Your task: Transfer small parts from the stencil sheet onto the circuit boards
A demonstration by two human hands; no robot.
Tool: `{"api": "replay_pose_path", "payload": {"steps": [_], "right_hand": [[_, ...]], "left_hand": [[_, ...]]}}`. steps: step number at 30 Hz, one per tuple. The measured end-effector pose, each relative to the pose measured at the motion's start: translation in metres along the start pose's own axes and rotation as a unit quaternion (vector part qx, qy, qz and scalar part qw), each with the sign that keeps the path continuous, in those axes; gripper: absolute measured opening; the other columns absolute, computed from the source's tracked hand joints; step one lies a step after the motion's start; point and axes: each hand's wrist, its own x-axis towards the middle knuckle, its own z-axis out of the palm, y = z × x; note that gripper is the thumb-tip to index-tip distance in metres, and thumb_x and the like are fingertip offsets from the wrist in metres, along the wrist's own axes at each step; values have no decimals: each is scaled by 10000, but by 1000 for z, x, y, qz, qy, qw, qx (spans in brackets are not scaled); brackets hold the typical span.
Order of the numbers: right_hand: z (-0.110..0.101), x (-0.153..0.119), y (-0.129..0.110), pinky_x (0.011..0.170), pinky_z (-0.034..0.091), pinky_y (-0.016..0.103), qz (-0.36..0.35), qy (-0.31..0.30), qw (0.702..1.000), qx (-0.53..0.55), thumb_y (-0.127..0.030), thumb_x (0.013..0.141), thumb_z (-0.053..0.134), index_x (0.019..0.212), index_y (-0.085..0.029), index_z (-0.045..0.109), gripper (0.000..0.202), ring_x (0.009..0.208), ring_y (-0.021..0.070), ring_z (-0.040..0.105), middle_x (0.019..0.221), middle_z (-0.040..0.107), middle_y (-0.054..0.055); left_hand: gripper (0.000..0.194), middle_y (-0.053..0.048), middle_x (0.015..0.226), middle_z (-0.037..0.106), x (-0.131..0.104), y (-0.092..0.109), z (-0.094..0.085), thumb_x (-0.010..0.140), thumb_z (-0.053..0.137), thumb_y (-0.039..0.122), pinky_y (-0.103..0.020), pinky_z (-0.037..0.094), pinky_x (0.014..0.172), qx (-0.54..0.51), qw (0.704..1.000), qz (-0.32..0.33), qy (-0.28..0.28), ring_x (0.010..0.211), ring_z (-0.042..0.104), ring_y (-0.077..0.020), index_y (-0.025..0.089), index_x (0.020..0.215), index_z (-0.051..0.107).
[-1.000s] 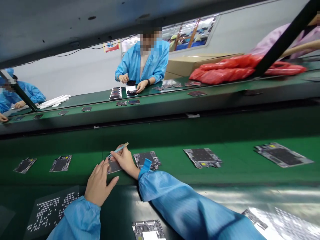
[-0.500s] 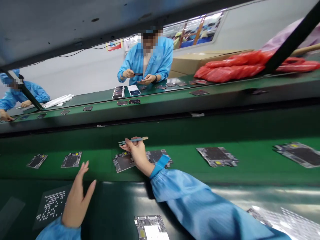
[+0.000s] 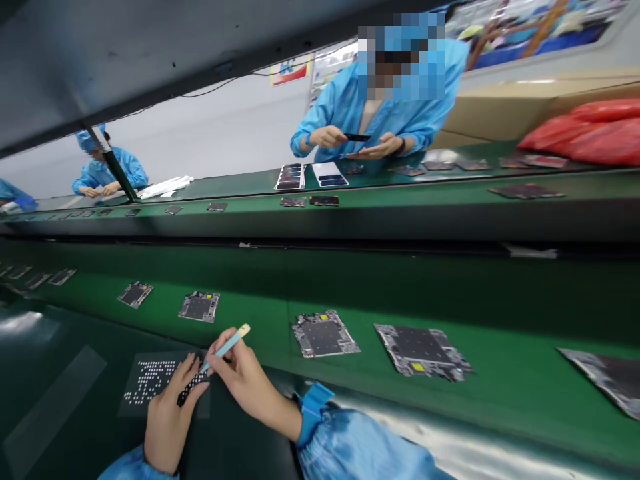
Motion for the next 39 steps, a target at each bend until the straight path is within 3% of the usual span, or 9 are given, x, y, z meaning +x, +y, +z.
{"api": "replay_pose_path", "payload": {"steps": [7, 19, 23, 29, 32, 35, 39], "right_hand": [[-9, -11, 9, 680, 462, 306, -30, -39, 995, -90, -476, 864, 534, 806, -223, 444, 274, 747, 157, 533, 841, 522, 24], [-2, -7, 11, 606, 474, 282, -10, -51, 994, -95, -473, 854, 549, 773, -219, 442, 287, 643, 134, 564, 801, 550, 16], [-4, 2, 11, 606, 493, 272, -19, 8, 999, -41, -456, 812, 618, 781, -223, 435, 298, 597, 117, 579, 749, 567, -11], [-31, 52, -1, 654, 562, 315, -22, 206, 978, 0, -519, 626, 734, 800, -234, 408, 467, 605, 152, 672, 691, 610, -47], [-41, 82, 6, 596, 576, 339, -18, 226, 974, -29, -504, 564, 757, 766, -227, 425, 478, 537, 184, 679, 586, 606, -57], [-45, 99, 16, 530, 570, 334, -10, 249, 966, -67, -420, 584, 753, 737, -227, 447, 392, 495, 212, 678, 497, 599, -58], [-51, 101, 19, 528, 574, 340, 0, 275, 956, -106, -313, 655, 699, 733, -231, 455, 269, 511, 242, 700, 490, 638, -34]], "left_hand": [[450, -25, 1015, 725, -1, 14, -12, 981, 329, 327, -232, 587, 690, 17, 998, 55, 26, 875, 702, -174, 272, 1423, 264], [475, -21, 943, 741, 6, 11, -15, 984, 343, 293, -203, 571, 713, 19, 996, 80, 46, 802, 715, -140, 246, 1442, 229], [465, -32, 985, 733, 7, 4, -12, 981, 339, 309, -219, 576, 719, 22, 995, 84, 42, 845, 709, -154, 238, 1431, 246], [356, -87, 1127, 676, 13, -5, -12, 947, 394, 388, -276, 578, 772, 28, 998, 58, 24, 974, 671, -205, 211, 1248, 467], [360, -129, 1197, 619, 34, -1, -7, 925, 432, 387, -387, 534, 879, 42, 998, 44, -6, 1096, 601, -259, 177, 1212, 487], [391, -167, 1285, 546, 65, 5, 9, 888, 493, 386, -488, 446, 971, 66, 992, 62, -84, 1232, 473, -316, 144, 1196, 489], [231, -132, 1320, 531, 94, 8, 28, 863, 545, 355, -455, 459, 961, 69, 983, 86, -149, 1258, 447, -298, 196, 1030, 546]]}}
